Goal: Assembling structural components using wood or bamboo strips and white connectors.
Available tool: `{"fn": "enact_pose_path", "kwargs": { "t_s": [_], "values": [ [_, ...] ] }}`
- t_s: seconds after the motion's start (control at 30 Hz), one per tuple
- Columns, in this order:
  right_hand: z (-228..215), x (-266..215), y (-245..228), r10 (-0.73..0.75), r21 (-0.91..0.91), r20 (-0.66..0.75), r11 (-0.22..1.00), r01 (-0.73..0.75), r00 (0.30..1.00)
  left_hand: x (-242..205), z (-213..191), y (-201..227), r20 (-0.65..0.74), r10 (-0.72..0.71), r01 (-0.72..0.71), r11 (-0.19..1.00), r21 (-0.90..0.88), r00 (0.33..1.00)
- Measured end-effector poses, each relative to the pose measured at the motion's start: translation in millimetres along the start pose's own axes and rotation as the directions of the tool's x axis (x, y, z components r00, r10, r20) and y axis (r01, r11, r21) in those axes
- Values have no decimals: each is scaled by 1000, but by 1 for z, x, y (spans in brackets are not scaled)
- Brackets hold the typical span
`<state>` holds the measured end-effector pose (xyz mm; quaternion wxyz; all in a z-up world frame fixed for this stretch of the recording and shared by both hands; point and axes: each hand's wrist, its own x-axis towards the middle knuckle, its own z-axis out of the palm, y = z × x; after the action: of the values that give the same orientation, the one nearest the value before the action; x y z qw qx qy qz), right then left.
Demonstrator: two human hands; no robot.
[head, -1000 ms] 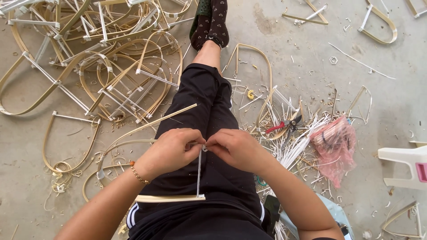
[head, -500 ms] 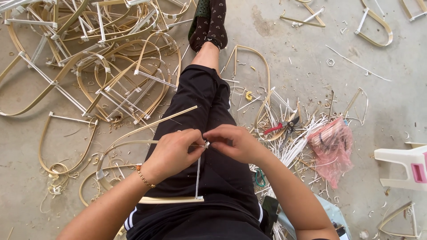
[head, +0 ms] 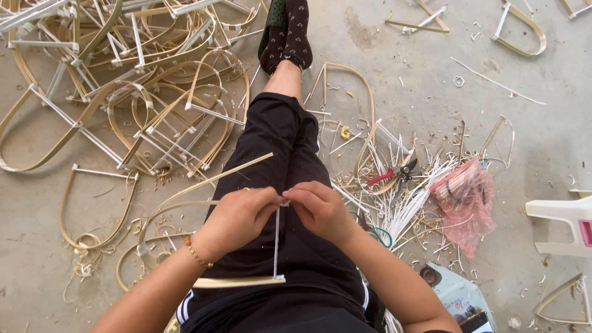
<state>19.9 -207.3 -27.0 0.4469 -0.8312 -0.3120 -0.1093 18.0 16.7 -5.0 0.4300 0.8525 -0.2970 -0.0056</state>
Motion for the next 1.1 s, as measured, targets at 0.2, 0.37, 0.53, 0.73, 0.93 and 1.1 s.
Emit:
{"fn": "enact_pose_path", "kwargs": {
  "t_s": [0.2,0.37,0.53,0.73,0.93,1.1],
  "values": [
    [-19,6,-1,-305,-204,106,925,321,946,9,-5,3,137,-209,220,973,-71,968],
    [-24,18,-4,-231,-58,173,968,244,958,6,4,-7,79,-176,181,981,-70,981],
    [12,-14,54,428,506,621,421,-753,657,2,-11,14,111,-78,80,997,-14,991],
    [33,-17,69,28,445,895,-113,-888,445,-9,-14,15,95,60,-57,998,-30,994],
    [38,-21,51,151,380,917,-53,-924,369,-12,-15,16,60,132,-134,991,27,989],
    [60,-38,52,419,569,793,-248,-784,442,-7,-10,9,59,85,-86,996,19,995]
  ]
}}
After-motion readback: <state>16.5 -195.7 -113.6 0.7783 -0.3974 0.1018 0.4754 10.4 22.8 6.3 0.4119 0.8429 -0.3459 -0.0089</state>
